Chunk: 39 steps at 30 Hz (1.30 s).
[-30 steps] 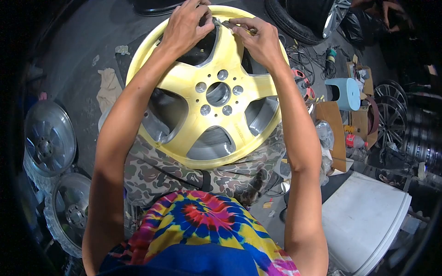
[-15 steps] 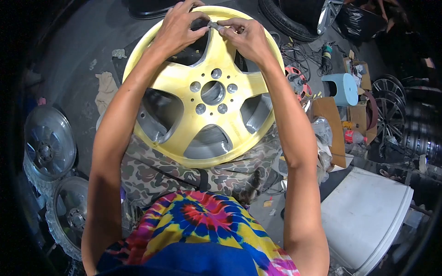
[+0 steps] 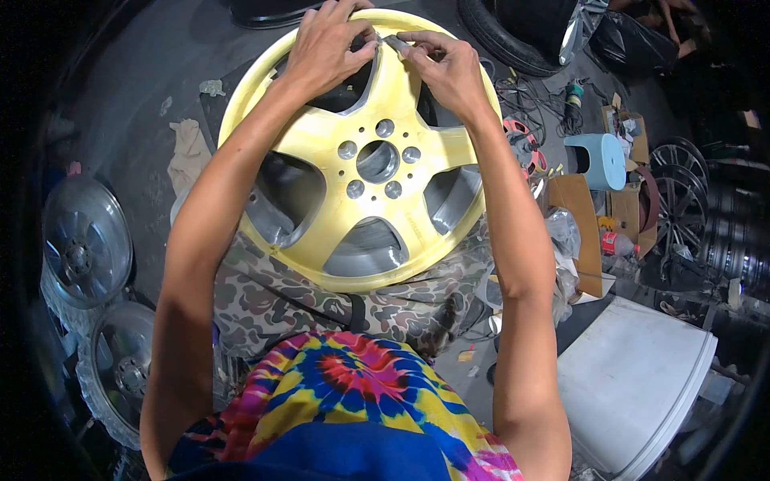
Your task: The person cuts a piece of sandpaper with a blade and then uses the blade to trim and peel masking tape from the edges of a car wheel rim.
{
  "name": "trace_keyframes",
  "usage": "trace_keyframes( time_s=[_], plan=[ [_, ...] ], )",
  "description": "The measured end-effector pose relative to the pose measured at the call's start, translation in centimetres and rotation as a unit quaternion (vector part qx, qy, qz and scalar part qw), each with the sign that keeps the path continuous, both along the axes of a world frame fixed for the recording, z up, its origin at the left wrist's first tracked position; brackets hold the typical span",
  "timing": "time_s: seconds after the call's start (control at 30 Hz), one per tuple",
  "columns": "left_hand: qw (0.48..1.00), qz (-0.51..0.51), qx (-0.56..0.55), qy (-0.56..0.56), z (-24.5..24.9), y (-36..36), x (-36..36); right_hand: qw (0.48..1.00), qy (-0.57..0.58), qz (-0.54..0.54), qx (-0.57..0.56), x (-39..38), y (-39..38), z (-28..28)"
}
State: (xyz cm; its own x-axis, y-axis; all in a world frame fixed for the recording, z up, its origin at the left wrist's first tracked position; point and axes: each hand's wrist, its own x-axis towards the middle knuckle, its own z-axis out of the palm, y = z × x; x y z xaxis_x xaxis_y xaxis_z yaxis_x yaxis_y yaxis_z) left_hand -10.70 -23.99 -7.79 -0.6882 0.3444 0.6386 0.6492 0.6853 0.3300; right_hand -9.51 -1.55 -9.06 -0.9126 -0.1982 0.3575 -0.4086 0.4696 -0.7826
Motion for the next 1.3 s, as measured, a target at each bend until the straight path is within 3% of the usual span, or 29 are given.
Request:
trace_keyframes(
  time_s=[0.37, 0.47, 0.63, 0.93, 1.23, 1.3],
  plan=[
    [1.0, -0.003, -0.011, -0.019, 0.0, -0.1, -0.3, 0.996, -0.023, 0.006, 0.088, -0.4, -0.6, 0.5],
    [1.0, -0.01, -0.001, 0.002, -0.3, -0.3, -0.5, 0.991, 0.03, 0.028, 0.125, -0.6, -2.0, 0.7],
    [1.0, -0.02, -0.004, -0.014, 0.0, -0.7, -0.5, 1.0, -0.004, 0.003, -0.015, -0.2, -0.8, 0.6],
    [0.998, -0.028, -0.018, -0.054, 0.1, -1.0, -0.8, 1.0, 0.01, -0.006, 0.021, 1.1, -0.2, -0.3],
    [0.997, -0.06, 0.035, -0.043, 0.2, -0.9, -1.0, 0.979, 0.138, -0.026, 0.15, 2.7, -2.5, -0.7],
    [0.997, -0.058, 0.019, -0.047, 0.1, -1.0, -1.1, 0.984, 0.142, -0.029, 0.102, 3.1, -2.3, -1.4]
  ],
)
